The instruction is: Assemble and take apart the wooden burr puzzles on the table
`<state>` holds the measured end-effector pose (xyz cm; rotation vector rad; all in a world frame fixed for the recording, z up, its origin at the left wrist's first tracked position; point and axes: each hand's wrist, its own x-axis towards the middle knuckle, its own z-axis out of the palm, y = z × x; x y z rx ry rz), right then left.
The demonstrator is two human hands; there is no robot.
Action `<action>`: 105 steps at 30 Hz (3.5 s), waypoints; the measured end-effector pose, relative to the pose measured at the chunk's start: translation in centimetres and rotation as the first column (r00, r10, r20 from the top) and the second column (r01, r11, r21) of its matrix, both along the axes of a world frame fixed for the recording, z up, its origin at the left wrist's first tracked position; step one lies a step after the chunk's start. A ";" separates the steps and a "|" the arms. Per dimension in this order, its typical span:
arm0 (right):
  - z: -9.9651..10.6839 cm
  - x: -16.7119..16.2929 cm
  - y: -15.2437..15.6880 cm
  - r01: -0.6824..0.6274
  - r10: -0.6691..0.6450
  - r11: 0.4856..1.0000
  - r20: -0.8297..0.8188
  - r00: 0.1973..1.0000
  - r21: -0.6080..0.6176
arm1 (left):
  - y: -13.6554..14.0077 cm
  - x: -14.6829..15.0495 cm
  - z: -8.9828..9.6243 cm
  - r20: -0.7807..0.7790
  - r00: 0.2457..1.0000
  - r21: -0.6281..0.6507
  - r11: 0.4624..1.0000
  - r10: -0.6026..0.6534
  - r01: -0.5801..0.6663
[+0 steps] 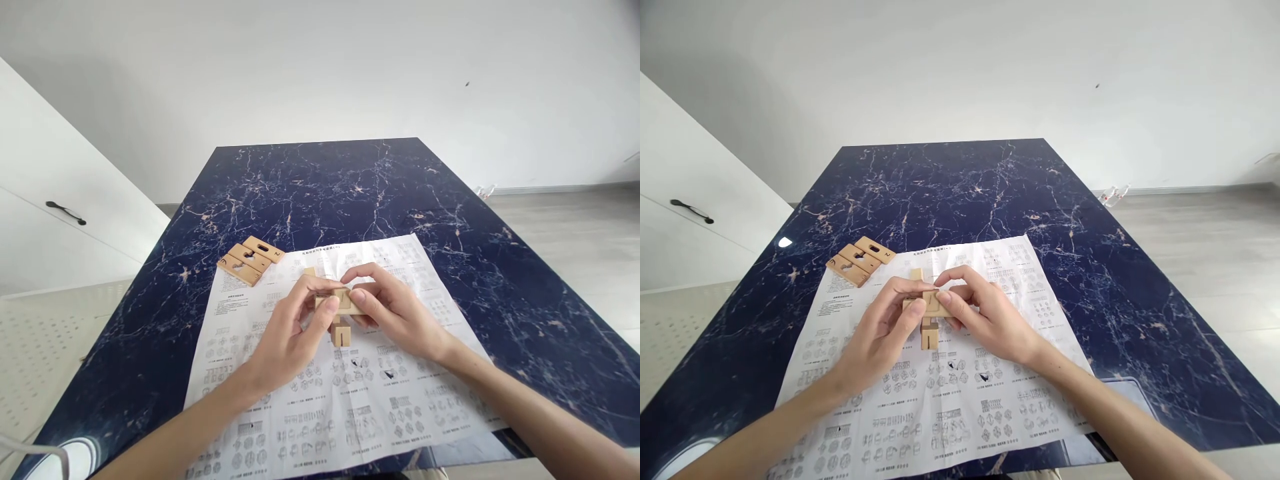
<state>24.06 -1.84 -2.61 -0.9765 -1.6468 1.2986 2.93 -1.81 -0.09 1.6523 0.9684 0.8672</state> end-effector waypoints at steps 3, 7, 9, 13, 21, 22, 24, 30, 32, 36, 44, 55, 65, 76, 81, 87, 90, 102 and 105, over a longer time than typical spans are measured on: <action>0.0 -0.1 0.1 0.002 -0.003 0.999 -0.025 1.000 -0.044 | 0.0 0.0 0.0 0.030 0.999 -0.045 0.999 -0.017 0.018; 0.1 0.0 0.4 -0.008 -0.002 0.992 -0.078 0.997 -0.129 | 0.1 -0.1 -0.1 0.059 0.993 -0.178 0.978 -0.098 0.107; 0.3 0.1 0.6 -0.007 -0.010 0.986 -0.103 0.995 -0.169 | 0.1 -0.1 -0.1 0.061 0.987 -0.225 0.962 -0.146 0.156; 0.8 0.1 0.9 -0.019 -0.014 0.973 -0.140 0.990 -0.232 | 0.2 0.1 0.0 0.072 0.989 -0.232 0.963 -0.125 0.139; 1.3 0.2 0.7 -0.061 0.028 0.965 -0.131 0.991 -0.256 | 0.7 0.0 0.1 0.161 0.978 -0.289 0.941 -0.135 0.178; 1.3 0.3 0.7 -0.071 0.038 0.960 -0.128 0.991 -0.270 | 0.7 0.0 0.1 0.153 0.979 -0.292 0.940 -0.134 0.174; 1.2 0.2 0.7 -0.087 0.049 0.950 -0.133 0.990 -0.299 | 0.7 -0.1 0.2 0.125 0.984 -0.294 0.943 -0.124 0.156; 0.7 -0.1 0.5 -0.053 0.005 0.955 -0.162 0.987 -0.294 | 0.8 -0.2 0.3 0.046 0.995 -0.292 0.951 -0.088 0.098; 0.6 -0.2 0.5 -0.052 0.012 0.962 -0.150 0.989 -0.267 | 0.9 -0.3 0.2 0.044 0.995 -0.301 0.949 -0.089 0.098; 0.5 -0.1 0.4 -0.054 0.026 0.973 -0.122 0.992 -0.226 | 1.0 -0.4 0.0 0.049 0.993 -0.323 0.939 -0.109 0.119; 0.6 0.3 0.5 -0.086 0.062 0.970 -0.113 0.992 -0.226 | 0.6 -0.2 -0.1 0.051 0.993 -0.277 0.954 -0.107 0.117; 0.6 0.1 0.4 -0.118 0.059 0.950 -0.204 0.977 -0.289 | 0.5 -0.1 -0.3 0.010 0.996 -0.131 0.988 -0.084 0.085; 1.1 0.1 0.3 -0.089 0.055 0.973 -0.160 0.985 -0.212 | 0.8 0.1 -0.1 0.018 0.995 -0.129 0.986 -0.102 0.103; 0.8 0.0 0.5 -0.107 0.067 0.969 -0.181 0.981 -0.223 | 0.8 0.0 -0.3 -0.037 0.996 -0.051 0.996 -0.081 0.079; 0.6 0.1 0.8 -0.102 0.067 0.973 -0.170 0.983 -0.205 | 0.7 0.0 -0.4 -0.020 0.997 -0.025 0.997 -0.074 0.074; 0.0 0.2 0.5 0.034 -0.036 0.998 0.041 0.999 0.047 | 2.0 -1.2 -0.1 0.149 0.982 -0.043 0.993 0.117 -0.112; -0.6 -0.2 0.1 0.046 -0.135 0.954 0.288 0.948 0.296 | 2.9 -1.7 -0.2 0.179 0.936 -0.055 0.953 0.302 -0.298; -0.7 -1.9 -0.3 -0.240 -0.105 0.823 0.552 0.827 0.516 | 2.9 -1.2 0.0 0.158 0.933 -0.126 0.944 0.323 -0.305; -0.8 -1.8 -0.4 -0.222 -0.102 0.835 0.537 0.837 0.504 | 2.8 -1.2 -0.1 0.157 0.933 -0.131 0.943 0.325 -0.306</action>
